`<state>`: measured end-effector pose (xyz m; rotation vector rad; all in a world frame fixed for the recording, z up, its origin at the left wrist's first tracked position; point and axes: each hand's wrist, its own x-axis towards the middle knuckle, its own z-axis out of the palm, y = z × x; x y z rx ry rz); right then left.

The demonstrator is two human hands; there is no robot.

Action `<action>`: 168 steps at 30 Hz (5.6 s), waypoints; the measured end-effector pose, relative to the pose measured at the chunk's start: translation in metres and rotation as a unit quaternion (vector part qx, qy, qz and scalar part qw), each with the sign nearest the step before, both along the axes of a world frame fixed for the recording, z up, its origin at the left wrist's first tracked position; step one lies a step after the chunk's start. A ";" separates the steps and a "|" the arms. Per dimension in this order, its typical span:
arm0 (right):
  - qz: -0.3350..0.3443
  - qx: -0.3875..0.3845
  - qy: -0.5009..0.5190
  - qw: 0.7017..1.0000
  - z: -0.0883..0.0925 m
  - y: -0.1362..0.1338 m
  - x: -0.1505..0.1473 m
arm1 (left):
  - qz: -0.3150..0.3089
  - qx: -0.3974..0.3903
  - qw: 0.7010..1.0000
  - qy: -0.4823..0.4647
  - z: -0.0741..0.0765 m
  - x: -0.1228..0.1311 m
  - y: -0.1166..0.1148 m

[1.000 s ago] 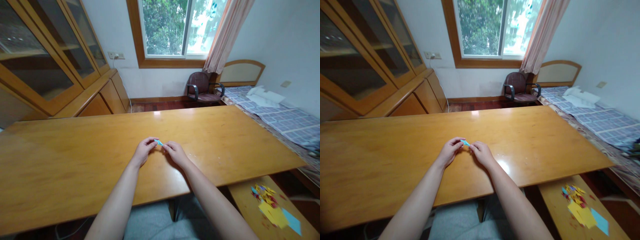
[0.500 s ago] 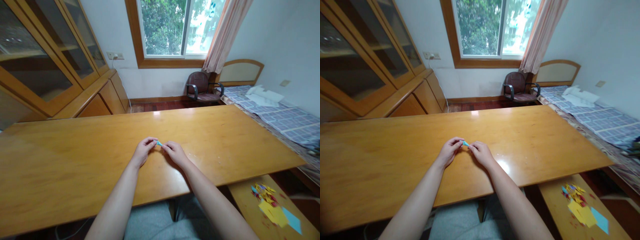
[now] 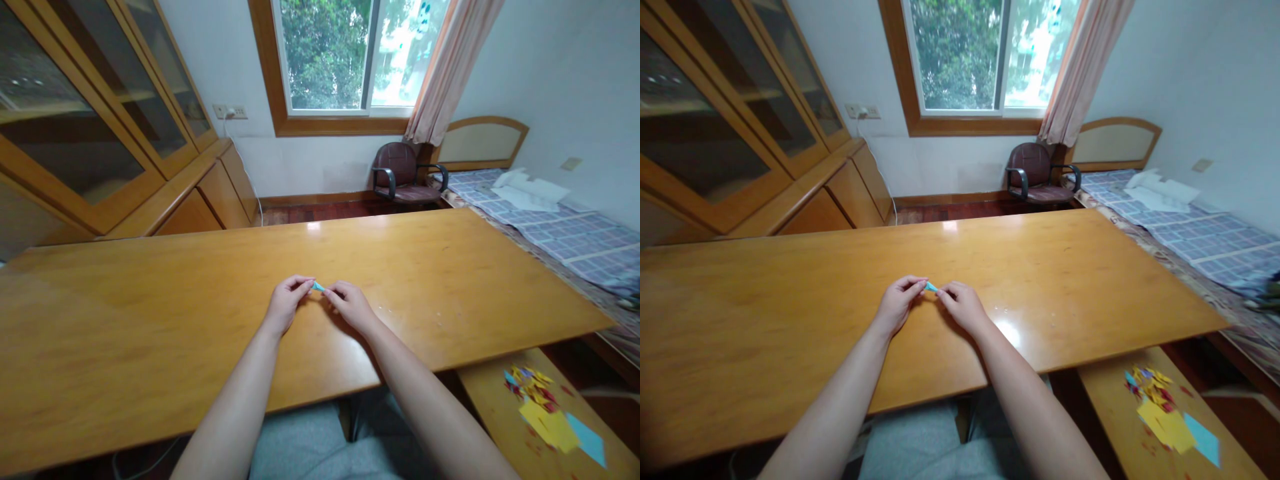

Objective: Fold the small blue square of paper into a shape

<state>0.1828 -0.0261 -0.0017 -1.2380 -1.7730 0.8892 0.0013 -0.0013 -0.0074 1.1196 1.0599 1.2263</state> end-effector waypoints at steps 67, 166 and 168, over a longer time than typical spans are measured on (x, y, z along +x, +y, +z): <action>-0.048 0.030 0.000 0.998 -0.001 0.002 -0.002 | -0.034 -0.061 0.995 0.065 0.014 0.004 -0.009; -0.076 -0.040 0.064 0.994 -0.001 0.003 0.000 | -0.028 -0.017 0.999 -0.002 0.013 0.011 -0.009; -0.084 -0.042 0.064 0.994 0.000 0.003 0.000 | -0.019 -0.018 1.000 0.003 0.013 0.011 -0.009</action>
